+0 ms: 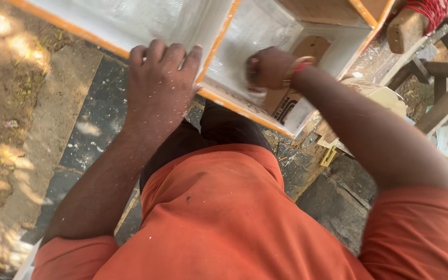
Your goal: The person applies a white substance to the inner surfaces of a wooden box using a brush and their fingers. They dip the brush into a container, spread the substance across the wood, and use their hand to rub it into the joints and flat surfaces.
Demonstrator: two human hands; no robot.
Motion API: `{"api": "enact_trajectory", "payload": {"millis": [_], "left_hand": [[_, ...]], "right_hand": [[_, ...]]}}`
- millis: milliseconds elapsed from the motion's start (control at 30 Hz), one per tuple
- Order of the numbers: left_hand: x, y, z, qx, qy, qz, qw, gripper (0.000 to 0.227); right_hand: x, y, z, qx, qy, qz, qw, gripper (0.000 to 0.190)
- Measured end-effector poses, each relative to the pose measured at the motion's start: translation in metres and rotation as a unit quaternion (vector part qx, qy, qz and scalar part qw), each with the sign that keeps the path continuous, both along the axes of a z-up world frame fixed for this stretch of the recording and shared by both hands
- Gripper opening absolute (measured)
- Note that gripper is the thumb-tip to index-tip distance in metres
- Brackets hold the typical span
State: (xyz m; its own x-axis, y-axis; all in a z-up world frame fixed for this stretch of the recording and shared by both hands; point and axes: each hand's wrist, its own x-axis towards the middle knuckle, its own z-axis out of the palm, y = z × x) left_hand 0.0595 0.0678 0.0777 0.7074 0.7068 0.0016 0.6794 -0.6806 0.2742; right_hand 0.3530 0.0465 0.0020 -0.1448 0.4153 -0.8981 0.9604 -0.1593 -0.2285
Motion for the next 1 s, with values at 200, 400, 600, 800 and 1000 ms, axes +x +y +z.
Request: {"api": "enact_trajectory", "payload": {"millis": [200,400,600,800,1000], "left_hand": [[-0.001,0.000,-0.008,-0.018,-0.004,-0.015,1.000,0.068],[0.000,-0.004,-0.010,-0.030,0.000,-0.014,0.999,0.043],[-0.002,0.002,-0.008,-0.071,-0.017,0.009,0.997,0.050],[-0.002,0.003,-0.014,-0.113,-0.022,0.014,0.993,0.051],[-0.005,-0.001,-0.012,-0.094,-0.015,0.009,0.995,0.058]], "right_hand": [[-0.013,-0.022,-0.011,-0.115,-0.030,0.047,0.992,0.019],[0.031,0.003,0.039,-0.217,-0.016,-0.062,0.974,0.028],[-0.002,-0.011,-0.051,-0.095,-0.025,0.063,0.993,0.020],[-0.011,-0.020,-0.120,0.011,-0.021,0.063,0.998,0.024],[-0.019,-0.007,-0.101,-0.027,-0.034,0.101,0.994,0.019]]}}
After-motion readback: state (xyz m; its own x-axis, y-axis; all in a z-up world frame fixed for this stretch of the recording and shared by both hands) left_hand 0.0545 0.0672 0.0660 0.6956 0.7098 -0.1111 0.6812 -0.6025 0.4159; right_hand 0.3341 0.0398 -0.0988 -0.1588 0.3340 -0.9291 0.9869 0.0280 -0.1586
